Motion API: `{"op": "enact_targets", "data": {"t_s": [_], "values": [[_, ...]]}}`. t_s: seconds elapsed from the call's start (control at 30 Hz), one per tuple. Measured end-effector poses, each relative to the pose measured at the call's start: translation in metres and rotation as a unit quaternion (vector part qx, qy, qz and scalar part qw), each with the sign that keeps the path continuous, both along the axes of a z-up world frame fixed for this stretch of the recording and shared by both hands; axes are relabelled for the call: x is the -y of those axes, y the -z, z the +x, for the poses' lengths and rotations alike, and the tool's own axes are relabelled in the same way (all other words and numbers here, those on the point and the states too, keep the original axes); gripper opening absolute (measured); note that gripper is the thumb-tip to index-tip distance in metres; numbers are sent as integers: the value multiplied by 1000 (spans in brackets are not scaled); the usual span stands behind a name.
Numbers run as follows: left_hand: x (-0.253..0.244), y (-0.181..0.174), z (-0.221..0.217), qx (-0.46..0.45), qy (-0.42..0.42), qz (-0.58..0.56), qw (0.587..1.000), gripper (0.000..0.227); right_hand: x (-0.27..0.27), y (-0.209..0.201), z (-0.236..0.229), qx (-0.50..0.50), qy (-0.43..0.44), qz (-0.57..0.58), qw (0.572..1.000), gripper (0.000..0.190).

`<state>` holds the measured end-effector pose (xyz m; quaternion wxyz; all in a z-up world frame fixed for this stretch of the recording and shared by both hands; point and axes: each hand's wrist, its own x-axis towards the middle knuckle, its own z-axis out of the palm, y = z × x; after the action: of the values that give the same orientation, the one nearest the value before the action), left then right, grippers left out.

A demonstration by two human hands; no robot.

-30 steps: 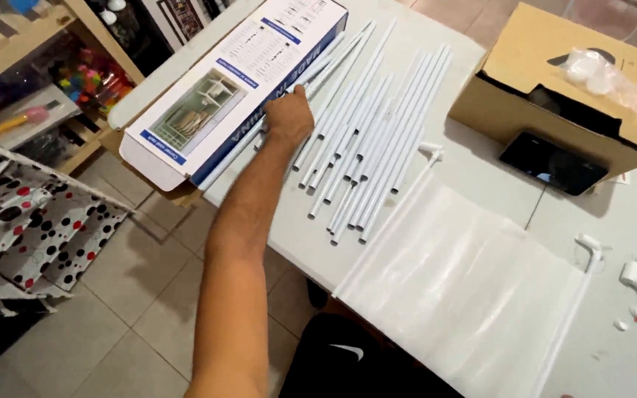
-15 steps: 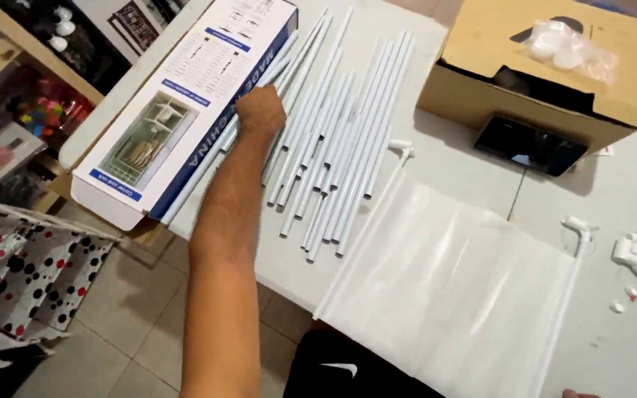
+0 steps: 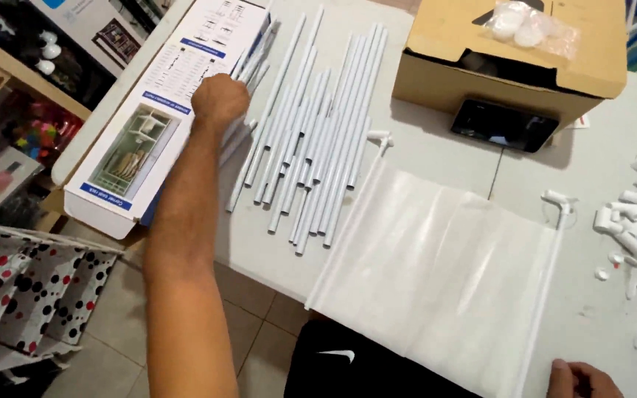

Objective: Assembling a shoe rack by sliding metal poles into fabric sleeves and connecting them with plastic joints.

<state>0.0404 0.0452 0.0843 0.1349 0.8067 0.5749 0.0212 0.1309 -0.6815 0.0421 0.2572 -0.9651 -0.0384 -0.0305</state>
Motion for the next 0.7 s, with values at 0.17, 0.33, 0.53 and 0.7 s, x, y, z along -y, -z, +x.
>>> {"op": "enact_targets", "data": {"t_s": [0.17,0.33,0.53,0.7], "values": [[94,-74,-68,140,33,-49,988,34,14,1,16,-50,15,-13,999,34],[244,-70,-155,325,34,-192,925,38,27,15,3,61,-11,16,998,25],[445,58,-201,575,159,-363,716,36,28,-16,-41,121,-5,166,979,13],[578,52,-151,535,206,-514,638,40,-2,16,-73,-205,-331,409,826,91]]}}
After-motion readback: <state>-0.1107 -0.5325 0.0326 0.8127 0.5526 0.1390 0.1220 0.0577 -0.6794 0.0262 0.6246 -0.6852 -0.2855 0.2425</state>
